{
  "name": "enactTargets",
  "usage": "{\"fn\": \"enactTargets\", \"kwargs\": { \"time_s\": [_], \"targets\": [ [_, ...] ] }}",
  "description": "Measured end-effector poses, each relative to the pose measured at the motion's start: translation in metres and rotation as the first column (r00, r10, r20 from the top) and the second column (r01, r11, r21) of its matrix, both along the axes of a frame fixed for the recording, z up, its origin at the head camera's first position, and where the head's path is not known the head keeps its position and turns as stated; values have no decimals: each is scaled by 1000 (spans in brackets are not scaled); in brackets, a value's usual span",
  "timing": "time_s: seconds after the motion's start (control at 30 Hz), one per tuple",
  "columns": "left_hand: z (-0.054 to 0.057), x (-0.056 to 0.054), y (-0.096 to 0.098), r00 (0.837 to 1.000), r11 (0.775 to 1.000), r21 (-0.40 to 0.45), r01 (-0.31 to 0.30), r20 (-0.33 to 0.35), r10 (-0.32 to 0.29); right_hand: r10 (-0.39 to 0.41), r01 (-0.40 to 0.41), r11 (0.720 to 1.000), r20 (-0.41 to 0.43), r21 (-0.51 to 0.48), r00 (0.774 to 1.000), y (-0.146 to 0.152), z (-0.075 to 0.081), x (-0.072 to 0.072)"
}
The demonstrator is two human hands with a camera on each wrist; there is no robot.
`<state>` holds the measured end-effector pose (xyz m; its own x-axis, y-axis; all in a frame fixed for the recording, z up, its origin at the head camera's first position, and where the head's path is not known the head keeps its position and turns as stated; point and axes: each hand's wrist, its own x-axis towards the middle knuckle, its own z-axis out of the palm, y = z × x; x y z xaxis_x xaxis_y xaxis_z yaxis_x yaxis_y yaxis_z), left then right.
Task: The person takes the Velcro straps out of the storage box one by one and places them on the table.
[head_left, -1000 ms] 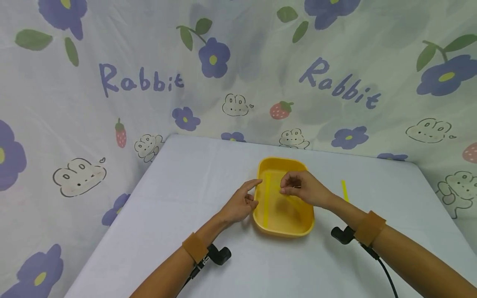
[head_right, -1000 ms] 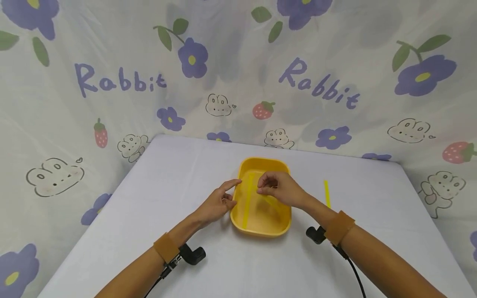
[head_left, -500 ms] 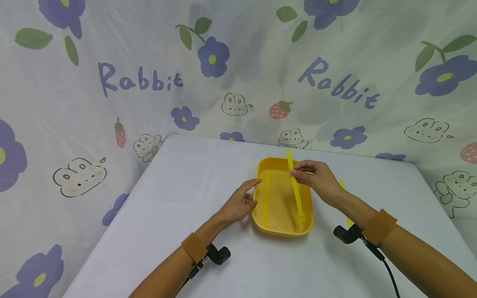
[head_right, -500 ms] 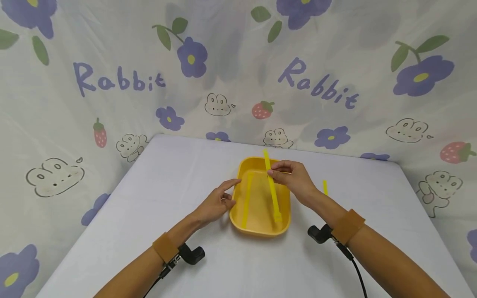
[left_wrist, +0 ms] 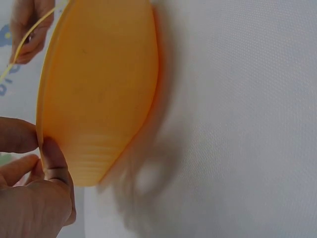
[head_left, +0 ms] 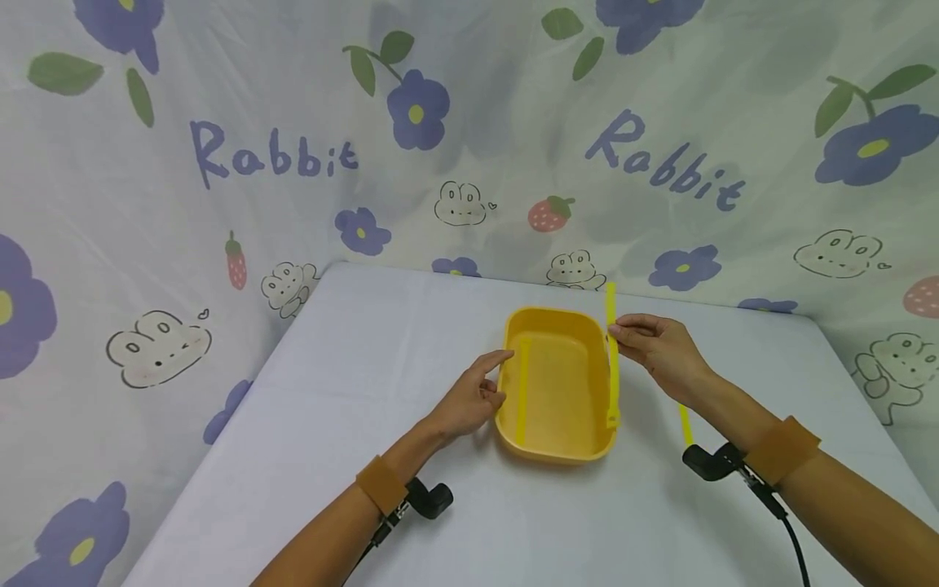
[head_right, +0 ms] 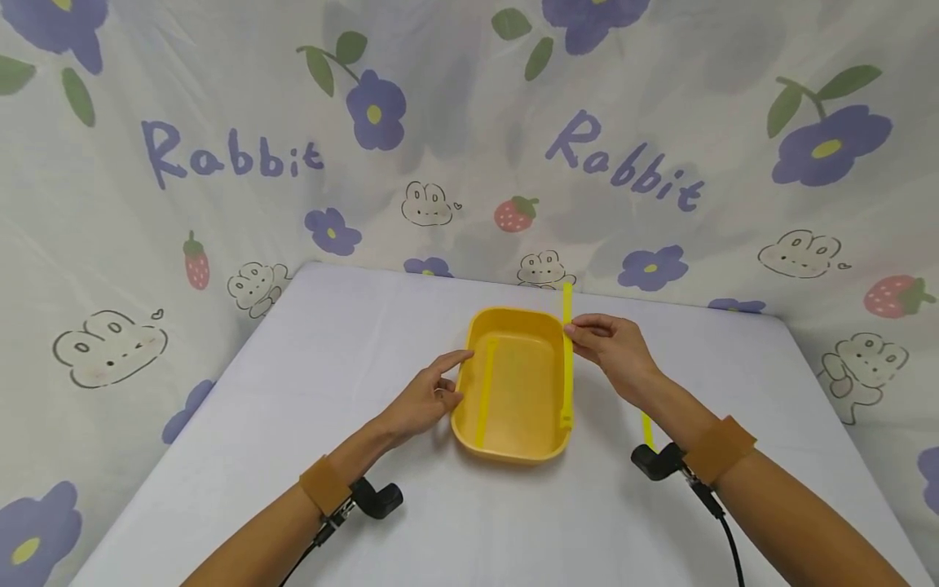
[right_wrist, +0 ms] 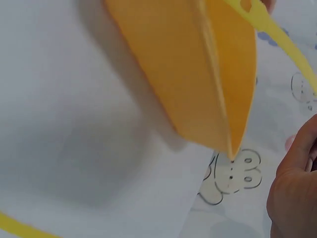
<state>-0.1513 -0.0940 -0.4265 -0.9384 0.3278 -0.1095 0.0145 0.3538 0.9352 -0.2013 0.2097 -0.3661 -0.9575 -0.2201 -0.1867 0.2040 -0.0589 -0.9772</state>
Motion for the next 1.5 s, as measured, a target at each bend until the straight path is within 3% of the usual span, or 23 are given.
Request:
{"fn": "enactTargets", "kwargs": {
  "time_s": [0.37, 0.63, 0.83, 0.97, 1.27, 1.5],
  "targets": [
    [-1, 0, -1, 1000, 1000, -2, -7, 5, 7, -57, 57, 998, 31, 4, 998, 29, -11, 3],
    [1, 1, -2, 1000, 1000, 10, -5, 11, 5, -89, 68, 975, 91, 210, 992, 48, -36, 3],
    [0, 1, -2, 1000, 1000, 8, -2, 4, 2, -112, 72, 953, 124, 294, 986, 59, -54, 4],
    [0, 1, -1, 1000, 1000, 2, -2, 1, 2, -139, 78, 923, 138, 376, 981, 59, -63, 3],
    [-1, -1, 0, 1000, 1000, 23, 8, 6, -8, -221, 105, 813, 137, 573, 966, 55, -74, -1],
    [0, -1, 0, 1000, 1000, 25, 10, 5, -10, -287, 137, 772, 148, 621, 946, 56, -74, -3]
  ]
}}
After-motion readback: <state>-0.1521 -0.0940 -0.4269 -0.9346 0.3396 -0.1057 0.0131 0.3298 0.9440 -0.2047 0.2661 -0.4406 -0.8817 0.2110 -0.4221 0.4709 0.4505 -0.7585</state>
